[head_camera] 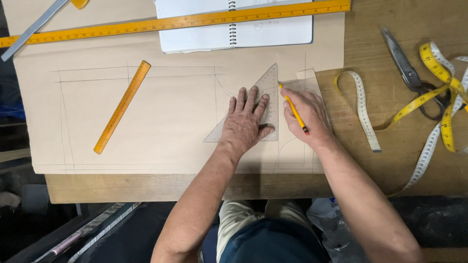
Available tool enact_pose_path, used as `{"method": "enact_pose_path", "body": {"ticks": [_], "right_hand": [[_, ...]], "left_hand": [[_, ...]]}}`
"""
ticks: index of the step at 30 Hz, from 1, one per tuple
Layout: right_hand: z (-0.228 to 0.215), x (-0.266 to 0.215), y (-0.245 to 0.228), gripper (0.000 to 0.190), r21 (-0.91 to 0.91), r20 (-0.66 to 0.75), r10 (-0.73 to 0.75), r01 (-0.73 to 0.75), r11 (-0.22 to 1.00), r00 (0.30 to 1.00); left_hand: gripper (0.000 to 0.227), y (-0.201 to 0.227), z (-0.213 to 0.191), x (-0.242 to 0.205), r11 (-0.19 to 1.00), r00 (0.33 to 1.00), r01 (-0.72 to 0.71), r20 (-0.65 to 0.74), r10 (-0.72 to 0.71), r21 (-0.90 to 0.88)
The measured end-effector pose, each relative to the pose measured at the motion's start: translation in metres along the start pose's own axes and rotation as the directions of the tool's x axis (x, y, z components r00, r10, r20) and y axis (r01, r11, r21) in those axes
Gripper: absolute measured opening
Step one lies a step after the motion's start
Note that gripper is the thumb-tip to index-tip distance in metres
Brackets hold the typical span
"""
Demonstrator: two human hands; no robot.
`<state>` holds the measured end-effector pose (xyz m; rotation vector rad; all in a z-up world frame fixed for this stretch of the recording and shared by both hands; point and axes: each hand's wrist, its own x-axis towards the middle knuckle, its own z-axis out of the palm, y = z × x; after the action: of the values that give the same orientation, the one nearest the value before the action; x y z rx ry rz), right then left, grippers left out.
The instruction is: The person draws lines and curves on a large sheet of paper using a pencil, ruler, set square, and measuring tape. They measure sections, mark points, and connect them to create a pattern layout on the work surface.
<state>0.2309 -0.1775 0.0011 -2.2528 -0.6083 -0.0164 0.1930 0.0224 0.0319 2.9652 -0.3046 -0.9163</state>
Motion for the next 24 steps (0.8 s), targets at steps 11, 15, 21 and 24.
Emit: {"method": "enact_pose_path", "body": {"ticks": [11,15,21,24], "right_hand": [[-0.119,-0.034,-0.085,0.039,0.021,0.624,0.577,-0.75,0.662,0.526],[-0.113,-0.075,-0.016,0.036,0.059,0.255,0.828,-0.863,0.502,0.499],[-0.136,-0.073,0.03,0.036,-0.036,-0.207,0.866,-0.888,0.458,0.455],[-0.144,-0.071,0.048,0.038,-0.096,-0.188,0.906,-0.925,0.368,0.38]], "left_hand": [[0.089,-0.006,-0.004,-0.02,0.997,0.993,-0.074,-0.092,0.071,-0.027],[0.09,-0.044,0.024,-0.045,1.0,0.986,0.01,-0.167,-0.014,-0.029],[0.087,-0.133,0.072,-0.101,0.991,0.95,0.124,-0.281,-0.134,-0.054],[0.068,-0.133,0.101,-0.112,0.995,0.858,0.095,-0.51,-0.069,0.024]]}}
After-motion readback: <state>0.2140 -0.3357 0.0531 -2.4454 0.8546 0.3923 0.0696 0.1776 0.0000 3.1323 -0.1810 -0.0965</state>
